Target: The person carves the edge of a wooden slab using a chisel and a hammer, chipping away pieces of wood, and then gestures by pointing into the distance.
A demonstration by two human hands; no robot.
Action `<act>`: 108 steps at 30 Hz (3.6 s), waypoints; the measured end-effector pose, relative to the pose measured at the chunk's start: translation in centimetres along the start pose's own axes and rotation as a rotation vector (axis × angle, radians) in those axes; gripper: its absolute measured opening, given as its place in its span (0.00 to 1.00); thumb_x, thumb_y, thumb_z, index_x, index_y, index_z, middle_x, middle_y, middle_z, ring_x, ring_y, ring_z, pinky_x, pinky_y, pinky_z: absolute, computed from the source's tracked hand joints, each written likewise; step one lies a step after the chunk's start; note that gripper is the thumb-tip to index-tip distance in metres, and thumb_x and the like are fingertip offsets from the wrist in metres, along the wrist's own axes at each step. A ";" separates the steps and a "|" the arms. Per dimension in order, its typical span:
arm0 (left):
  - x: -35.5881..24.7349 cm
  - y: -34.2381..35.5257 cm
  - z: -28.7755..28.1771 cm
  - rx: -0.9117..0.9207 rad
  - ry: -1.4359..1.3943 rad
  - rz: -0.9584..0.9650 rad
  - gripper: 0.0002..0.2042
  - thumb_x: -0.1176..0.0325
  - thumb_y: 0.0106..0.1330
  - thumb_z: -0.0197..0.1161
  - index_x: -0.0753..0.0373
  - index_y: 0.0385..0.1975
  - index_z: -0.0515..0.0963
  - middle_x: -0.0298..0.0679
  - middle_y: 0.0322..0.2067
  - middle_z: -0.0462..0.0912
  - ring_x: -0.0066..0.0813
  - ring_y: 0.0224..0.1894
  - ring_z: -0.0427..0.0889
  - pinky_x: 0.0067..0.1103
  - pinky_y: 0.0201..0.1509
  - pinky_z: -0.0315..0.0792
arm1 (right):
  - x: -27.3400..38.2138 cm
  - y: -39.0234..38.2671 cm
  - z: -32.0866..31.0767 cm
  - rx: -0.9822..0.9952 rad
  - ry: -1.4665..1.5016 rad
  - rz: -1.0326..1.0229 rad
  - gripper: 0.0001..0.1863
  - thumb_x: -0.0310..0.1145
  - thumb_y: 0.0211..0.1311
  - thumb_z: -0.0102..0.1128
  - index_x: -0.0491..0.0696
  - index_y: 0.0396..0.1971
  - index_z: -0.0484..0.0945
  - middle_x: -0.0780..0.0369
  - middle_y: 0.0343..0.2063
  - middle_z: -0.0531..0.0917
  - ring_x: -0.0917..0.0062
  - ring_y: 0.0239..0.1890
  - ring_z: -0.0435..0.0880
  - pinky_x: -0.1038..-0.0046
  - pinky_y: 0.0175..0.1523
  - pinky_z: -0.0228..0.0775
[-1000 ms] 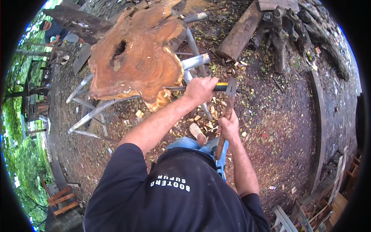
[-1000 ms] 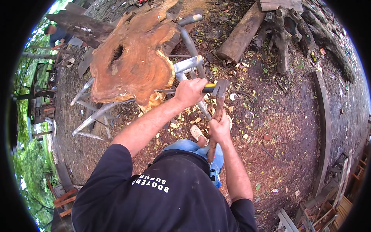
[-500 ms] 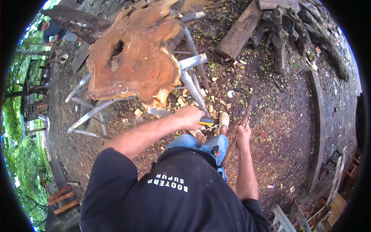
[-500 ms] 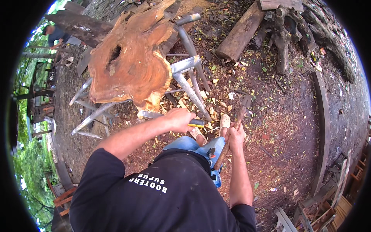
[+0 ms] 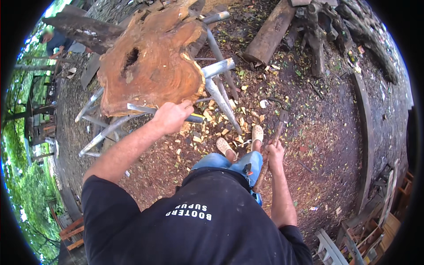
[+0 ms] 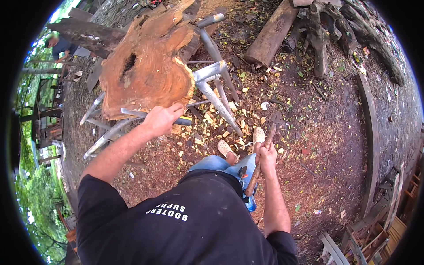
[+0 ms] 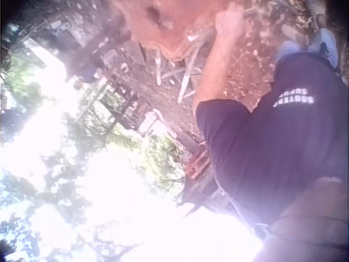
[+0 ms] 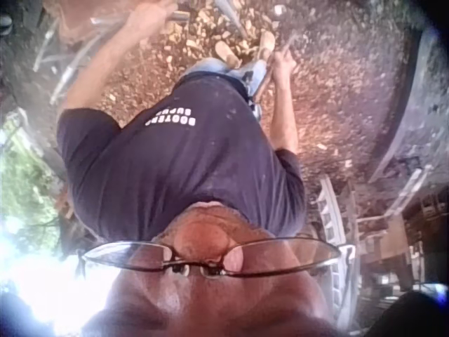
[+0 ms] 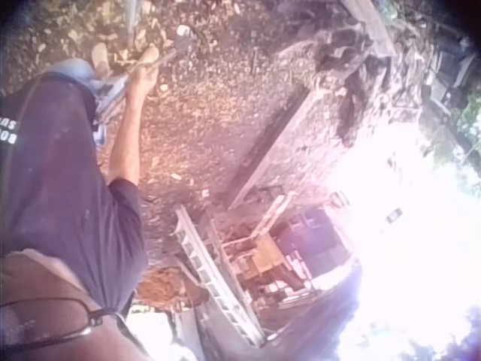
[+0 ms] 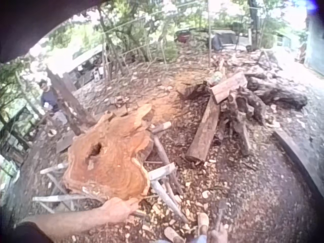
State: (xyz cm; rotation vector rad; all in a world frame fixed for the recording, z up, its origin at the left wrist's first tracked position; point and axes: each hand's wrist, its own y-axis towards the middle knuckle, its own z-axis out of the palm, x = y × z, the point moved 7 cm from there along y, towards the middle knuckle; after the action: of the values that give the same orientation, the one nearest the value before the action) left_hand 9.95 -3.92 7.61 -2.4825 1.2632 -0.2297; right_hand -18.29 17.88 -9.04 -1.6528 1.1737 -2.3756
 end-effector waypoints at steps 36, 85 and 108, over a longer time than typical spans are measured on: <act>-15.0 4.2 -1.0 -0.258 -0.707 0.292 0.15 0.64 0.48 0.65 0.63 0.32 0.70 0.44 0.24 0.77 0.50 0.31 0.80 0.40 0.38 0.73 | -1.5 -1.1 -2.7 -0.092 0.062 0.052 0.07 0.27 0.58 0.49 0.47 0.37 0.70 0.68 0.18 0.70 0.82 0.13 0.66 0.79 0.17 0.62; -14.6 -6.3 5.6 -0.021 -0.786 0.670 0.23 0.62 0.58 0.71 0.61 0.43 0.64 0.48 0.29 0.77 0.53 0.30 0.80 0.41 0.36 0.74 | -13.4 -25.4 4.0 -0.640 0.260 -0.089 0.08 0.26 0.55 0.49 0.45 0.37 0.69 0.65 0.18 0.71 0.80 0.12 0.68 0.77 0.17 0.63; -17.1 0.7 9.1 0.160 -0.263 0.773 0.14 0.61 0.53 0.66 0.60 0.36 0.80 0.47 0.27 0.85 0.47 0.35 0.87 0.40 0.42 0.81 | -18.2 -25.2 7.8 -0.656 0.401 -0.095 0.08 0.24 0.57 0.50 0.44 0.38 0.69 0.65 0.18 0.72 0.81 0.12 0.70 0.78 0.16 0.64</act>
State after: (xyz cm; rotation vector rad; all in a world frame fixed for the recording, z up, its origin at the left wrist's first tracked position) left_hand 1.98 11.55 -0.88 -1.6618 1.8658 0.1791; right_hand 5.68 39.07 -7.63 -1.3844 2.1767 -2.6337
